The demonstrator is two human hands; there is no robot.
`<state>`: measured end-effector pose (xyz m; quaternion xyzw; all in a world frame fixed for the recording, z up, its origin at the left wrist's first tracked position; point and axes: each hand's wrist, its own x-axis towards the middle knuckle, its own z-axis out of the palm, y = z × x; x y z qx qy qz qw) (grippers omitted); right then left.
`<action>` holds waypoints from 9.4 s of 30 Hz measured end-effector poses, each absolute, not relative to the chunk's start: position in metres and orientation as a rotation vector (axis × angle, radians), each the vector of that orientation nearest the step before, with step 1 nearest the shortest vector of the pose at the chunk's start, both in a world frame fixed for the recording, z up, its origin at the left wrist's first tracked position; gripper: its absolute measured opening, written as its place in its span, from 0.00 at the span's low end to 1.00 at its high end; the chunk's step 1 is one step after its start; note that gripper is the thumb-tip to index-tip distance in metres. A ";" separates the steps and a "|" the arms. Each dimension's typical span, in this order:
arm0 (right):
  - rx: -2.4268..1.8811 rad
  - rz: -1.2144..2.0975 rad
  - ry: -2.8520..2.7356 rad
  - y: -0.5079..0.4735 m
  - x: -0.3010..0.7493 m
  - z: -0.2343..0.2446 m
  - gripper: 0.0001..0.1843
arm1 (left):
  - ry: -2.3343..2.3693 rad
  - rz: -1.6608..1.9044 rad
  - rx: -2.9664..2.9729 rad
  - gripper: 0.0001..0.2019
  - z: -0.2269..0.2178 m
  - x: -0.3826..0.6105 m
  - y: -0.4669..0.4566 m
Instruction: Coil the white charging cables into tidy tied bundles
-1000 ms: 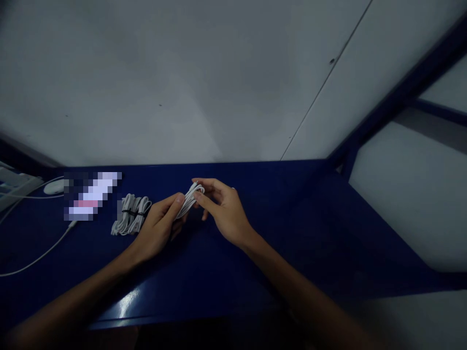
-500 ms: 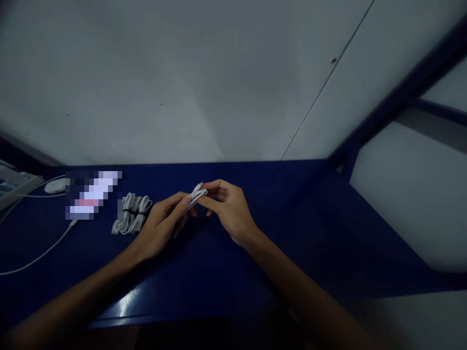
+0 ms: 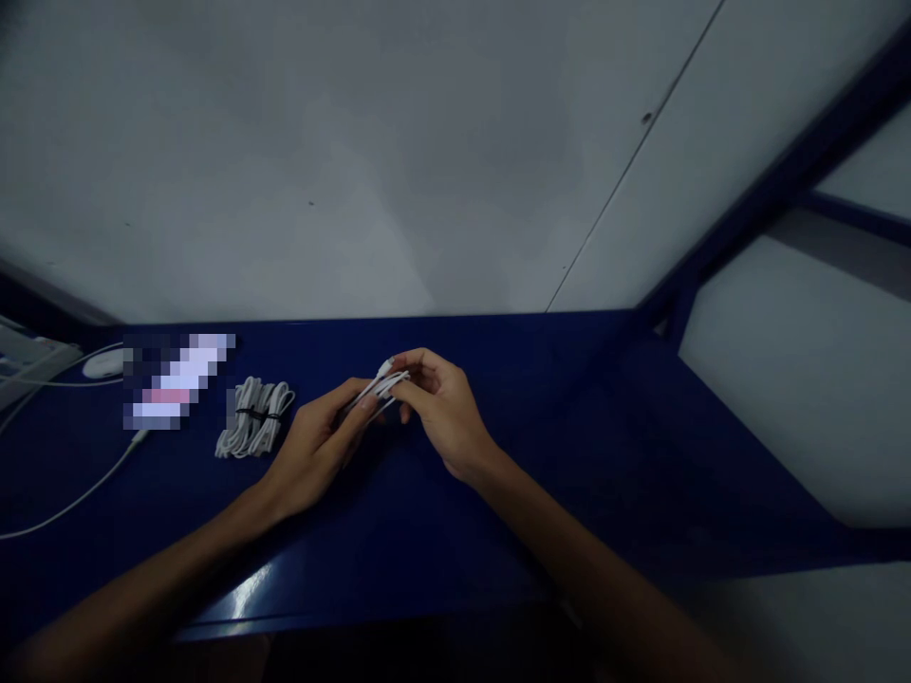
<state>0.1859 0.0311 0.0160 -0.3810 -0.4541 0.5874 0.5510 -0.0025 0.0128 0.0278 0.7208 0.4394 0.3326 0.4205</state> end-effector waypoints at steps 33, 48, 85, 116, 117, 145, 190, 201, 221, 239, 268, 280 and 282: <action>-1.096 0.103 -1.809 0.026 0.185 0.005 0.26 | 0.825 0.482 1.233 0.24 0.020 0.002 0.012; -1.047 -0.001 -1.952 0.029 0.186 -0.003 0.28 | 0.653 0.453 0.978 0.23 0.019 0.001 0.016; -0.944 -0.154 -2.340 0.037 0.193 0.002 0.30 | 0.661 0.174 1.031 0.23 0.034 -0.016 0.030; -0.420 -0.739 -2.092 0.048 0.204 -0.007 0.28 | 0.441 0.186 0.664 0.16 0.017 -0.011 0.023; -0.419 -0.731 -2.084 0.048 0.204 -0.008 0.28 | 0.442 0.169 0.709 0.16 0.018 -0.012 0.023; -1.072 -0.237 -2.029 0.060 0.223 0.004 0.25 | 0.841 0.618 1.251 0.22 0.012 0.001 0.017; -0.976 0.913 -1.545 0.018 0.178 0.018 0.04 | 0.927 0.928 1.260 0.21 0.008 0.004 0.011; -1.001 0.822 -1.513 0.013 0.172 0.012 0.05 | 0.981 0.961 1.226 0.23 0.008 0.002 0.012; -0.934 0.875 -1.442 0.016 0.172 0.009 0.16 | 0.830 1.004 1.075 0.25 0.011 0.004 0.022; -0.692 1.306 -1.582 0.022 0.193 0.033 0.10 | 0.500 0.681 0.971 0.24 0.025 -0.008 0.027; -1.084 0.408 -1.691 0.011 0.175 0.019 0.06 | 1.009 1.279 1.712 0.10 0.007 -0.003 0.023; -0.966 0.215 -1.739 0.012 0.174 0.015 0.07 | 1.052 1.285 1.527 0.08 0.015 -0.004 0.025; -0.959 0.239 -1.736 0.012 0.175 0.015 0.07 | 1.031 1.285 1.528 0.08 0.015 -0.005 0.026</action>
